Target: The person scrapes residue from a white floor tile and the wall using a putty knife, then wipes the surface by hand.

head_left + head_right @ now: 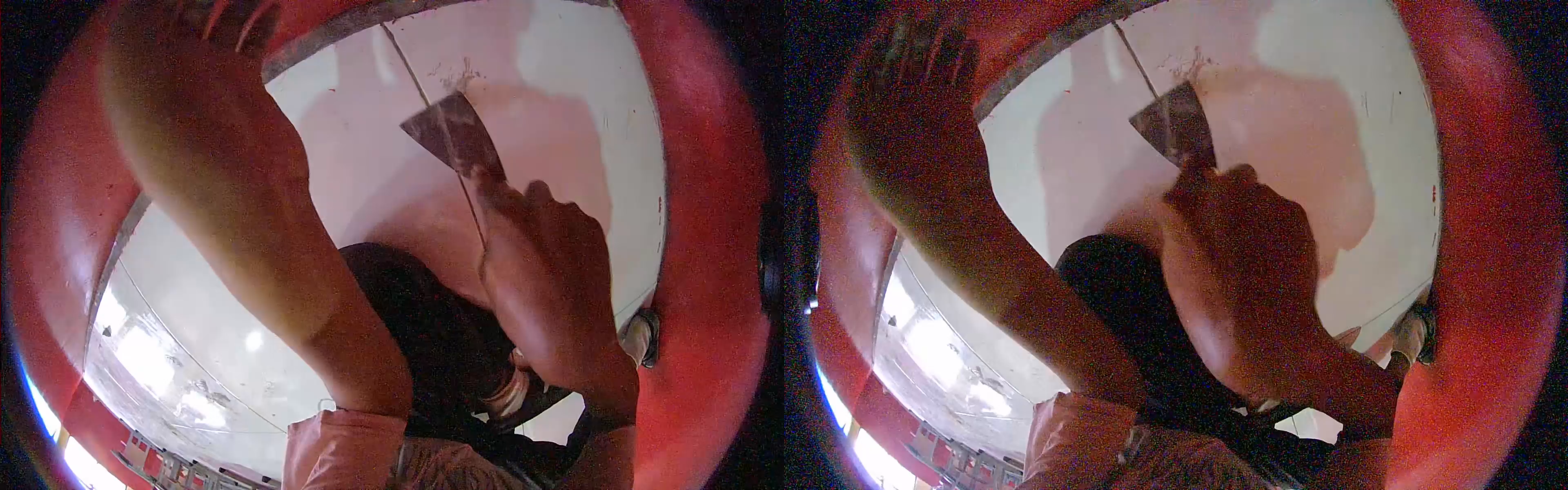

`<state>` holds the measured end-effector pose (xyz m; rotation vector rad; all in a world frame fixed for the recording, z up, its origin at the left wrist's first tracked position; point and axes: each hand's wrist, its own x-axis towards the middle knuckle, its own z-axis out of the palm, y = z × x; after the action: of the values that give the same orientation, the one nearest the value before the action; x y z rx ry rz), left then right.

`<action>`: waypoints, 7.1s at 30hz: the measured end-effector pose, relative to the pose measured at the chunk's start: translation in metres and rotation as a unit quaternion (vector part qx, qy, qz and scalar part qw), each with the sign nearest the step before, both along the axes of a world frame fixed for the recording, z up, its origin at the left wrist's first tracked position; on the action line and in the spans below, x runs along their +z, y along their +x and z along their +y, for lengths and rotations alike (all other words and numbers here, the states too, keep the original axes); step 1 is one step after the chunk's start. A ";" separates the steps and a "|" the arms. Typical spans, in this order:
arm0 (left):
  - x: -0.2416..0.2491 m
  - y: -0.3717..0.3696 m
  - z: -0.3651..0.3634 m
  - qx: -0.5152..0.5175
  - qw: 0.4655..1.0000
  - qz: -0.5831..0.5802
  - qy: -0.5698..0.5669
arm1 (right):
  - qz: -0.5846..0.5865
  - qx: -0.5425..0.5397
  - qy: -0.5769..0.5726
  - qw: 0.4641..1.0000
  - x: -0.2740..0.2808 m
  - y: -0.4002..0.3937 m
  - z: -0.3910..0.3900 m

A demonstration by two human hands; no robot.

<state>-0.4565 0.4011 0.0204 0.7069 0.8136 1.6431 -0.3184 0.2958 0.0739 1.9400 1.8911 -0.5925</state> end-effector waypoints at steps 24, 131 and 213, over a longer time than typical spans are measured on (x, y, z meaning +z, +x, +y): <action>0.003 0.007 0.001 -0.091 0.761 0.637 -0.081 | 0.020 -0.055 -0.036 0.998 -0.010 0.026 -0.014; -0.106 0.076 -0.030 -0.300 0.642 0.594 0.381 | 0.384 -0.151 0.457 0.788 -0.039 0.048 -0.039; -0.097 0.040 -0.017 -0.216 0.675 0.610 0.353 | 0.440 -0.108 0.493 0.742 -0.053 0.021 -0.007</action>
<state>-0.4162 0.3842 -0.0767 2.4955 0.7250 0.8033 -0.2972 0.2884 0.0207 2.8844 3.0162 -0.7357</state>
